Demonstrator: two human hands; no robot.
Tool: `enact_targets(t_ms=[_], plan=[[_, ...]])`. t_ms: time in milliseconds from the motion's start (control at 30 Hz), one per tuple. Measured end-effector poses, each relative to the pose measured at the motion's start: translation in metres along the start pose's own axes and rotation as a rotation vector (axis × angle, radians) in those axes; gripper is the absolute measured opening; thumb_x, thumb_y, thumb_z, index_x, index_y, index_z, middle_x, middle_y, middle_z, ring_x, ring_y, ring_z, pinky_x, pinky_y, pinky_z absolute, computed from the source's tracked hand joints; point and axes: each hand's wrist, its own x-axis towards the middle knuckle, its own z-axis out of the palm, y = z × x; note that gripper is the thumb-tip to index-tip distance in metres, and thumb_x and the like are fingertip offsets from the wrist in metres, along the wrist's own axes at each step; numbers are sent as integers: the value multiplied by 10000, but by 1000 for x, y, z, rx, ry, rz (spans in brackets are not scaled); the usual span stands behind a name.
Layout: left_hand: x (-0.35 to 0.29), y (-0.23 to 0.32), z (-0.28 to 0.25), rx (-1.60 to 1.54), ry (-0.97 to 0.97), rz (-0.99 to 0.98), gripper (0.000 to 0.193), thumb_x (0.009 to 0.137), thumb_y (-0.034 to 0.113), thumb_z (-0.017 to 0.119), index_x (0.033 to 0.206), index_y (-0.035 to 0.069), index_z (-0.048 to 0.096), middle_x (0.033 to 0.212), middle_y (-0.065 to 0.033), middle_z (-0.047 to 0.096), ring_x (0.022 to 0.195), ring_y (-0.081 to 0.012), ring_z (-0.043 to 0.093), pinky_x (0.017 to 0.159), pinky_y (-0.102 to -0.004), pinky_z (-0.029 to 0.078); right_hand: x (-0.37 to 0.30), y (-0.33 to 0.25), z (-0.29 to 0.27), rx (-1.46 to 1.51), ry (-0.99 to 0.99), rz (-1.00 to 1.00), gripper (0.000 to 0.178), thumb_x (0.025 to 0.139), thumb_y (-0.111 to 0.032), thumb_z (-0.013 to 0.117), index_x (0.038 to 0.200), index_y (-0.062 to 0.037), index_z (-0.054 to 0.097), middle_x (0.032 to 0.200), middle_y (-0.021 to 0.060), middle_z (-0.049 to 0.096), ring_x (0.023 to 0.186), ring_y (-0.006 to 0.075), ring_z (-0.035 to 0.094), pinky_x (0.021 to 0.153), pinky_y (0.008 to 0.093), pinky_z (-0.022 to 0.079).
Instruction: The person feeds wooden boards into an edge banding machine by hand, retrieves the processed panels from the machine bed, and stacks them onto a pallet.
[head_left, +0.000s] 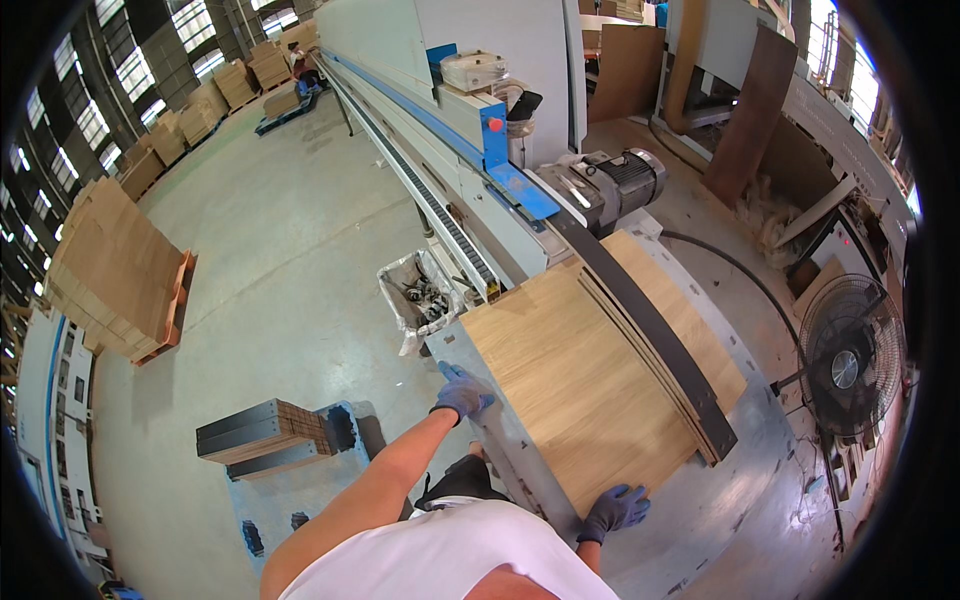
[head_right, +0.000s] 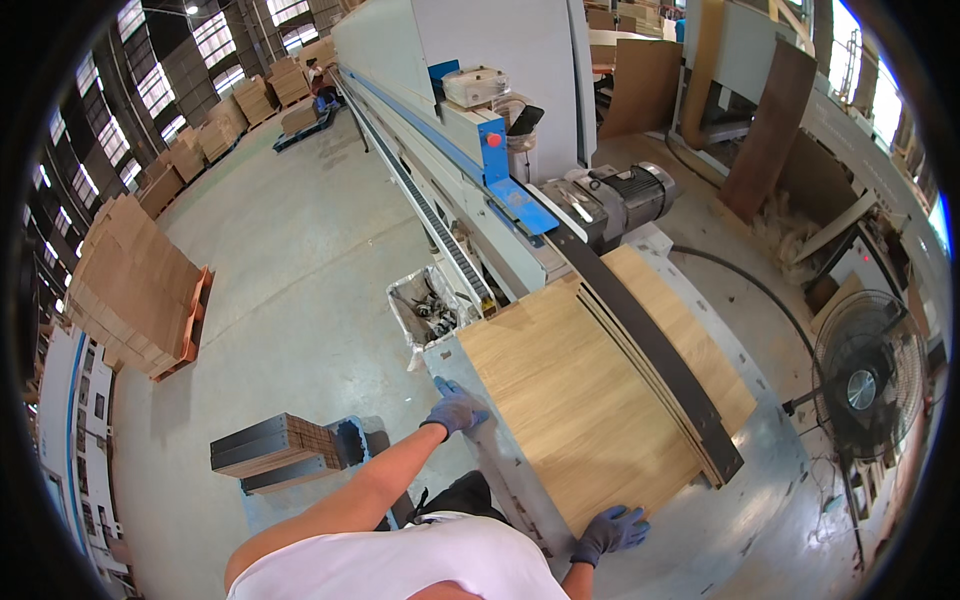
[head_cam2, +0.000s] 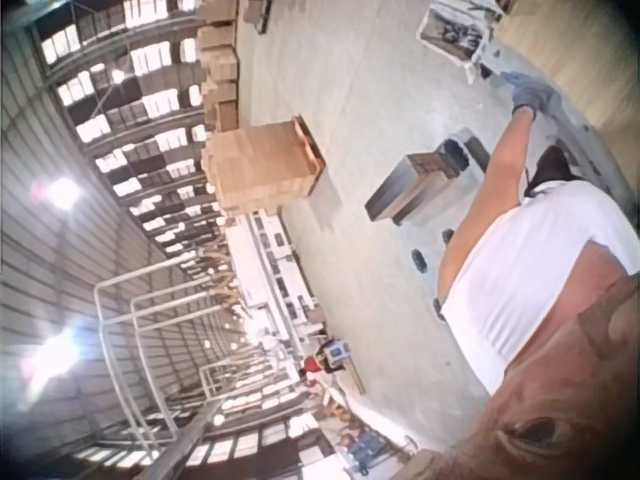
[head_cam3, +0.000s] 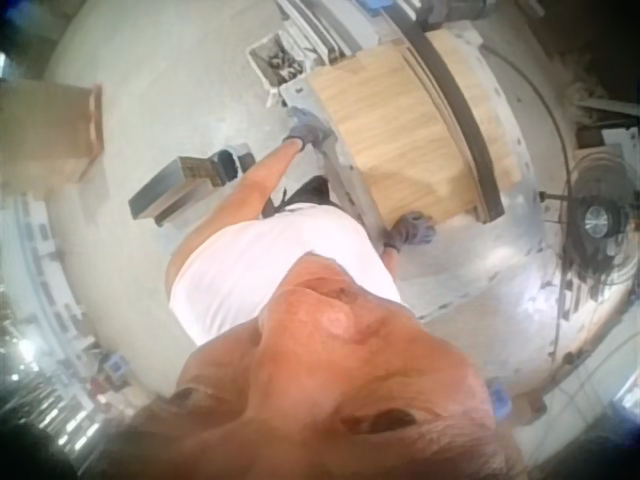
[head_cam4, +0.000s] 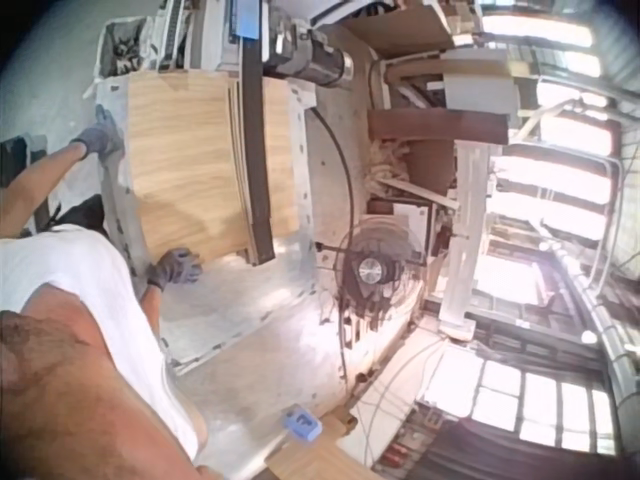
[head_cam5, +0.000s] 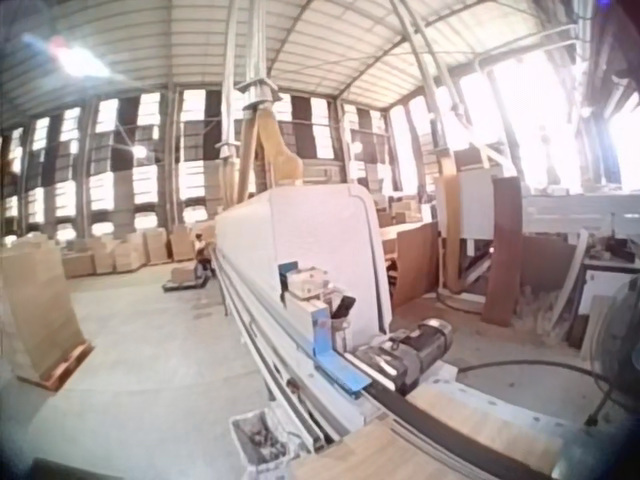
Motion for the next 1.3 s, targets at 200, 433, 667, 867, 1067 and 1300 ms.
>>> enact_targets(t_ms=[200, 433, 667, 867, 1067, 1300], plan=[[6, 17, -1, 77, -73, -20, 1059, 841, 685, 520, 1404, -170, 249, 1477, -411, 191, 1381, -520, 280, 1112, -574, 101, -5, 10, -3, -29, -12, 18, 399, 894, -232, 545, 1235, -27, 544, 1153, 252, 563, 1066, 408, 533, 908, 490, 410], [29, -6, 34, 63, 62, 14, 1049, 813, 679, 566, 1406, -145, 301, 1477, -392, 227, 1339, -483, 377, 1100, -412, 364, 5, 1, -15, 19, -142, 54, 420, 870, -239, 576, 1231, -27, 551, 1144, 238, 574, 1054, 411, 536, 902, 486, 414], [-11, -1, -17, -28, 39, 296, 920, 887, 689, 406, 1201, -162, 559, 1288, -464, 437, 1288, -610, 339, 1021, -788, 36, 0, -3, 4, -31, -11, 41, 455, 852, -271, 605, 1245, -45, 576, 1209, 308, 534, 1140, 466, 490, 1020, 546, 340], [-5, 0, -2, 106, 184, 112, 1070, 832, 613, 608, 1324, -265, 248, 1157, -439, 539, 1118, -410, 610, 992, -407, 460, -3, 5, 2, -4, -51, 96, 474, 853, -276, 604, 1262, -39, 569, 1263, 323, 508, 1202, 478, 457, 1046, 554, 319], [4, -15, 20, 138, 305, 99, 1177, 808, 622, 637, 1322, -312, 139, 1140, -478, 517, 1092, -424, 621, 981, -388, 469, 4, -1, -7, 11, -91, 62, 435, 843, -256, 610, 1211, -26, 581, 1193, 302, 522, 1157, 469, 477, 992, 541, 365], [-6, -7, -6, -30, 140, 2, 1190, 796, 635, 647, 1353, -284, 137, 1272, -543, 343, 1209, -519, 501, 951, -419, 495, 102, -61, -27, 339, -68, -244, 436, 807, -259, 682, 1171, -35, 597, 1157, 240, 567, 1135, 420, 511, 962, 507, 396]])
